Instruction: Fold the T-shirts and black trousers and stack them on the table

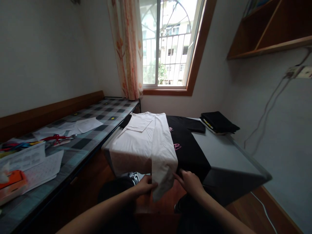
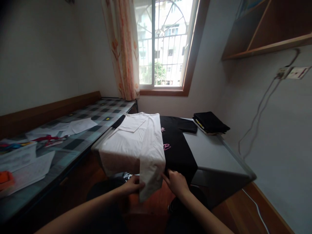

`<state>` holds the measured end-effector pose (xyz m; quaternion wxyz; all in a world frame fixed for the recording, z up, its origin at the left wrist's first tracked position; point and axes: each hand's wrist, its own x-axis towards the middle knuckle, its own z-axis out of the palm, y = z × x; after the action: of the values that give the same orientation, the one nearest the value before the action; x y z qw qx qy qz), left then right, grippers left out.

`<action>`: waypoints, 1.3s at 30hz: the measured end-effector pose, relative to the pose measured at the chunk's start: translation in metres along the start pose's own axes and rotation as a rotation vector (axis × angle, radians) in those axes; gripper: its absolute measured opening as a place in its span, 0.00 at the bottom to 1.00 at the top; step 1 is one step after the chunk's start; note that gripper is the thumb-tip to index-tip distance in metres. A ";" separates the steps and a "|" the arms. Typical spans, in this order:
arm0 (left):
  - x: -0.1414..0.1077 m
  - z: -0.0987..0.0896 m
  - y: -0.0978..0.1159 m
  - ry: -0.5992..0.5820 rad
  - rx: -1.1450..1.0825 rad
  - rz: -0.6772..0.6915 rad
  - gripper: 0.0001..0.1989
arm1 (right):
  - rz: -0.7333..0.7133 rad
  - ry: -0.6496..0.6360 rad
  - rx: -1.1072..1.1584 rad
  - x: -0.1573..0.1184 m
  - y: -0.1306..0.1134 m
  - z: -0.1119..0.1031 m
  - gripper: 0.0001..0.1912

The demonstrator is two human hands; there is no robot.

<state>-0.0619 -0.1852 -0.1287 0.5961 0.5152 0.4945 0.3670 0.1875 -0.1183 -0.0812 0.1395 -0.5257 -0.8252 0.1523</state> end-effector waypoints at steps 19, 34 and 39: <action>-0.025 -0.124 0.018 1.181 0.266 0.267 0.18 | 0.229 -0.588 1.276 0.001 -0.012 0.007 0.34; -0.072 -0.191 0.017 0.785 -0.122 -0.200 0.21 | 0.198 -0.677 1.039 0.007 -0.008 -0.009 0.29; -0.091 -0.180 0.020 0.528 0.000 -0.236 0.20 | 0.245 -0.606 1.044 0.003 -0.008 -0.002 0.35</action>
<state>-0.2561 -0.2219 -0.0864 0.4855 0.3406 0.6891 0.4166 0.1802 -0.1184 -0.0760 0.1192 -0.4126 -0.5783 0.6936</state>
